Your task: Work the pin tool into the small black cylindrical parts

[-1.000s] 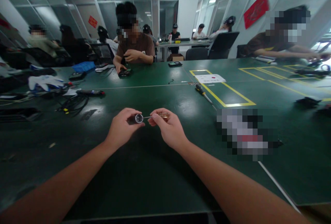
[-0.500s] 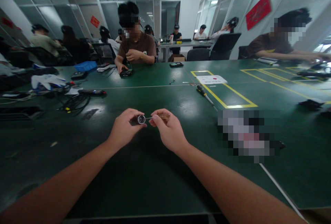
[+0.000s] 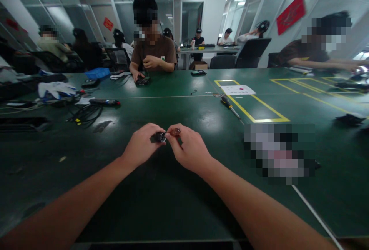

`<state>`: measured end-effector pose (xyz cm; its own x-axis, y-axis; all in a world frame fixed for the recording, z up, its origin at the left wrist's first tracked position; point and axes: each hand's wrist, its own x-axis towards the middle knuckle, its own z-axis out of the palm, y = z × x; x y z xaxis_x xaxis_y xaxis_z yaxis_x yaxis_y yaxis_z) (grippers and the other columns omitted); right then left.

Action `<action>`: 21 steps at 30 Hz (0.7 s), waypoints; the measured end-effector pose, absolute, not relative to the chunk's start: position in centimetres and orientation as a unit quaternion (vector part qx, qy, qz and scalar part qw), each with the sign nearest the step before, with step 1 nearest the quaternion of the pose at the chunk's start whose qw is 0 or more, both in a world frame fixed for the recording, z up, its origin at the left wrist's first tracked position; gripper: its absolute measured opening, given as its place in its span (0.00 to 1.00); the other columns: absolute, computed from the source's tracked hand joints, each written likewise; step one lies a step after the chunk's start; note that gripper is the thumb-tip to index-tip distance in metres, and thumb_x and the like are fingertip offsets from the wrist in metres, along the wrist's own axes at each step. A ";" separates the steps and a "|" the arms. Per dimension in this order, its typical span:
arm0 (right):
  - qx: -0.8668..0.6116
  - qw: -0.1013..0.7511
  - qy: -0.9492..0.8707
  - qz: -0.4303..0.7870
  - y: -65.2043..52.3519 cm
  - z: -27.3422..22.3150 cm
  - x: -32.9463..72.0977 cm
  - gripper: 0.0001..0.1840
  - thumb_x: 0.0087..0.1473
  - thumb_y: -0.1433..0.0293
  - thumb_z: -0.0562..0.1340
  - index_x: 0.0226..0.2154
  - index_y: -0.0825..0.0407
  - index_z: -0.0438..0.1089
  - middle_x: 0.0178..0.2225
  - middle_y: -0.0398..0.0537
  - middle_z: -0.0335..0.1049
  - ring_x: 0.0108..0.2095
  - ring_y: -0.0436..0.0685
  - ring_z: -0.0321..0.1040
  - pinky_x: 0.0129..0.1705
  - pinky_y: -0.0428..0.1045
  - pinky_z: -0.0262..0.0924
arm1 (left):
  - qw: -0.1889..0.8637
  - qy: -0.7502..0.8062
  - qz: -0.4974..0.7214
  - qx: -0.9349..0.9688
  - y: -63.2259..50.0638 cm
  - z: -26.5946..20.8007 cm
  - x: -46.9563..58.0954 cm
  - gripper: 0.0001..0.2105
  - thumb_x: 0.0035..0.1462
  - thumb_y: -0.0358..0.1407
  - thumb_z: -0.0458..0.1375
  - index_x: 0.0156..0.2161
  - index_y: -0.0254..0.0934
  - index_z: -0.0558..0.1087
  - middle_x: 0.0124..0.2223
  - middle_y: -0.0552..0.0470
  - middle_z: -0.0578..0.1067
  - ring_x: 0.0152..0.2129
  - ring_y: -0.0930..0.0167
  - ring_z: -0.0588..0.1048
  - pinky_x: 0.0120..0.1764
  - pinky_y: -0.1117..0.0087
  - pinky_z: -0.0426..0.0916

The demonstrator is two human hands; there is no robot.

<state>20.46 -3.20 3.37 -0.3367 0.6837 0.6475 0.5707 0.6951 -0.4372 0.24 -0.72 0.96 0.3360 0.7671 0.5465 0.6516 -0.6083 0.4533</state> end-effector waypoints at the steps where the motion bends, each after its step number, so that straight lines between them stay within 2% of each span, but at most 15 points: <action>1: -0.387 0.430 -0.814 0.050 -3.3 3.5 20.5 0.05 0.65 0.70 0.59 0.39 0.51 0.70 0.34 0.48 0.78 0.35 0.55 0.77 0.40 0.49 0.66 | 0.076 0.436 0.379 0.813 -0.7 1.0 0.2 0.14 0.51 0.25 0.69 0.43 0.39 0.77 0.44 0.51 0.78 0.42 0.66 0.77 0.46 0.64 0.73; 3: -0.399 0.447 -0.800 0.040 -3.5 3.8 20.6 0.05 0.65 0.70 0.58 0.38 0.51 0.70 0.33 0.47 0.77 0.34 0.55 0.76 0.39 0.48 0.65 | 0.077 0.440 0.384 0.808 -0.7 1.1 0.2 0.14 0.51 0.25 0.69 0.43 0.39 0.77 0.44 0.51 0.78 0.42 0.66 0.77 0.47 0.63 0.73; 9: -0.439 0.466 -0.759 0.115 -3.7 4.1 20.7 0.05 0.64 0.67 0.60 0.40 0.49 0.72 0.32 0.44 0.79 0.30 0.54 0.76 0.34 0.47 0.63 | 0.084 0.453 0.407 0.789 -0.7 1.0 0.2 0.15 0.50 0.27 0.71 0.43 0.39 0.76 0.43 0.52 0.78 0.41 0.66 0.77 0.46 0.64 0.73; 14: -0.448 0.470 -0.742 0.170 -3.4 3.9 20.6 0.06 0.64 0.66 0.60 0.40 0.49 0.72 0.31 0.44 0.80 0.31 0.55 0.77 0.34 0.48 0.63 | 0.082 0.455 0.409 0.787 -0.8 1.1 0.4 0.15 0.50 0.28 0.71 0.42 0.39 0.76 0.42 0.52 0.77 0.40 0.67 0.77 0.45 0.64 0.73; 21: -0.450 0.466 -0.739 0.188 -3.5 3.9 20.4 0.06 0.64 0.66 0.60 0.41 0.49 0.71 0.31 0.45 0.80 0.30 0.55 0.77 0.34 0.49 0.63 | 0.080 0.454 0.405 0.789 -1.0 1.4 0.5 0.14 0.51 0.28 0.70 0.42 0.39 0.75 0.43 0.51 0.77 0.40 0.66 0.77 0.45 0.63 0.73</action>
<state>20.43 -3.49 3.88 -0.1616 0.8398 0.5183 0.4895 0.5242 -0.6968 0.46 -1.03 1.38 0.2593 0.7819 0.5669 0.6518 -0.5748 0.4947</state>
